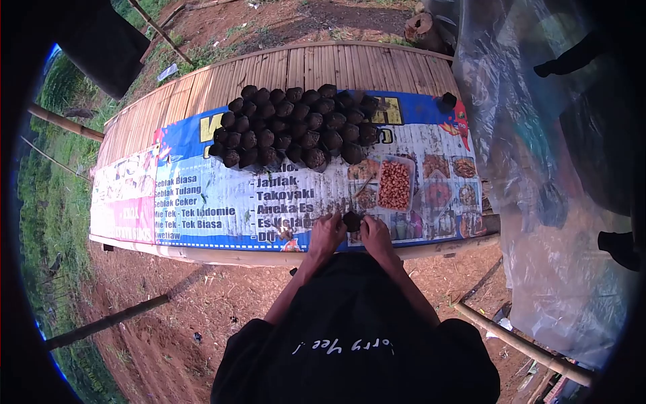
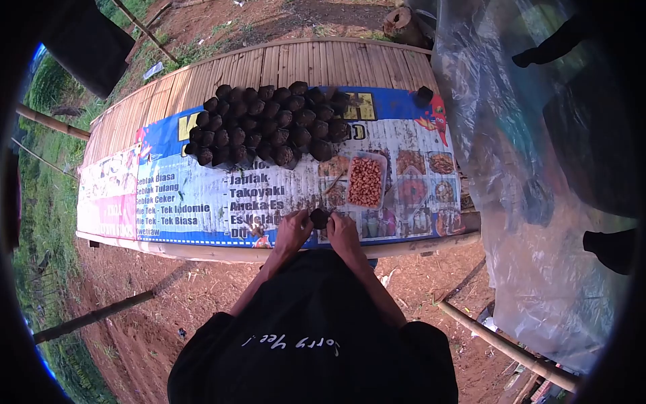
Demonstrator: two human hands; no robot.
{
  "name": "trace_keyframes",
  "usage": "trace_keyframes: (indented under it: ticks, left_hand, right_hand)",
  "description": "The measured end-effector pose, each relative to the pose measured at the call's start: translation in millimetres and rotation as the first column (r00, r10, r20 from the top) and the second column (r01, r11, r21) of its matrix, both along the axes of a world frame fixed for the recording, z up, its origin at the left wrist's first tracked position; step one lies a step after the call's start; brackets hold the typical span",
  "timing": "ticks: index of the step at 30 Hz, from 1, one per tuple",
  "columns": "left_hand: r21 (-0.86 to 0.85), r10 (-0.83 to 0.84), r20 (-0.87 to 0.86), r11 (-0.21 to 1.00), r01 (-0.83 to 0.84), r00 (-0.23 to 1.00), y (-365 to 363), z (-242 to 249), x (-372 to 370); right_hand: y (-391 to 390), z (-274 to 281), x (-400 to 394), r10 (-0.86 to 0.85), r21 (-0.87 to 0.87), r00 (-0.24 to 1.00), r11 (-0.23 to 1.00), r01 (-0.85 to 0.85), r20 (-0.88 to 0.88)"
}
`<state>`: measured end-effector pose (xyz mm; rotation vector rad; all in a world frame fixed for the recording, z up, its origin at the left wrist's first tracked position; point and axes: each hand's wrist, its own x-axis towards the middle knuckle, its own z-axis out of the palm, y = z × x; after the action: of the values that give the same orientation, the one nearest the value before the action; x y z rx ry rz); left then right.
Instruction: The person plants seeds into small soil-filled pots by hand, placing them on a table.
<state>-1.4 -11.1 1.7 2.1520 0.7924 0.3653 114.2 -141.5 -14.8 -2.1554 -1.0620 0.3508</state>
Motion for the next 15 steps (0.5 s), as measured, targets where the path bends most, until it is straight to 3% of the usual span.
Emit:
trace_keyframes:
  ticks: [15]
  left_hand:
    - [-0.013,0.019,0.006,1.000,-0.019,1.000,1,2,1]
  right_hand:
    - [7,-1,2,-0.049,0.063,0.996,0.997,0.045,0.068]
